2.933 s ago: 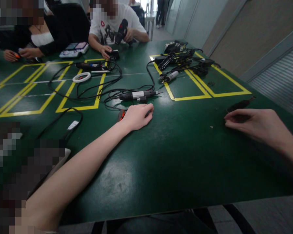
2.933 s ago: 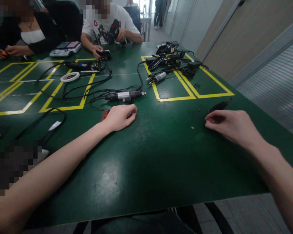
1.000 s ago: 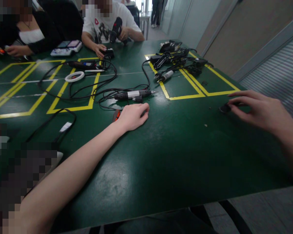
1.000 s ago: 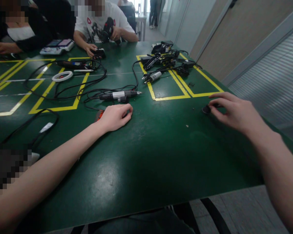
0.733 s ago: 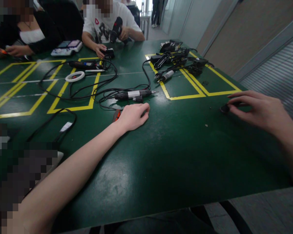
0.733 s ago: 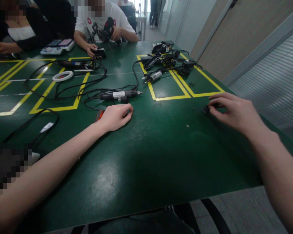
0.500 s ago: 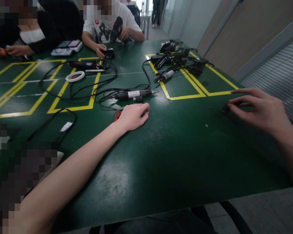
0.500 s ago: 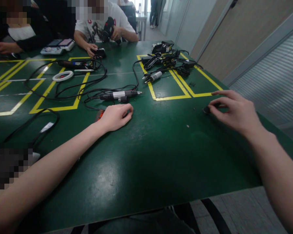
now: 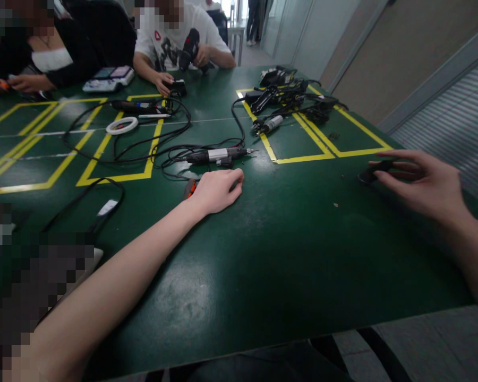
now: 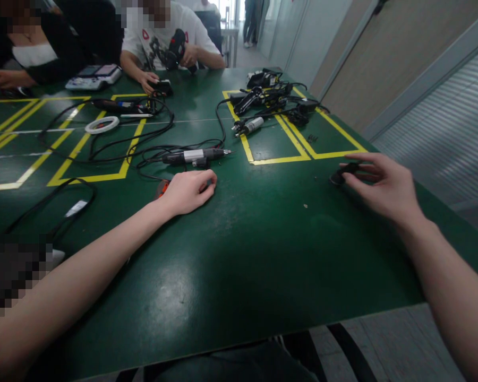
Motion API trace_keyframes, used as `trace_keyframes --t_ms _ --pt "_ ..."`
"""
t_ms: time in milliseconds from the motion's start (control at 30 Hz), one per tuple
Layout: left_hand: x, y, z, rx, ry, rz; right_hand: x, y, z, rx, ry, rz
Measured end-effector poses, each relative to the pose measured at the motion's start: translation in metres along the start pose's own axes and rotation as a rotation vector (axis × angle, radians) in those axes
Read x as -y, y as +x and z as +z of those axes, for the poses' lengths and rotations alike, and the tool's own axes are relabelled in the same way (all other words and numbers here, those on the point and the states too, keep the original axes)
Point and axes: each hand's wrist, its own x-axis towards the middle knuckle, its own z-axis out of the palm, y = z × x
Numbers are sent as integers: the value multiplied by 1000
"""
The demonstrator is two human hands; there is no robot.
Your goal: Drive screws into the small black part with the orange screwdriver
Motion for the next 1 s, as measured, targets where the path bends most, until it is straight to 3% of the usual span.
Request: trace_keyframes --t_ms 100,500,767,1000 --pt "0 0 0 -4 -1 4 -1 -1 3 -6 73 70" --pt "1 0 2 -28 -6 9 15 1 8 -21 -57 123" --pt "0 0 0 -13 -15 -6 20 6 16 -48 -110 97" --pt "0 1 -1 -6 9 -8 12 11 14 -36 10 53"
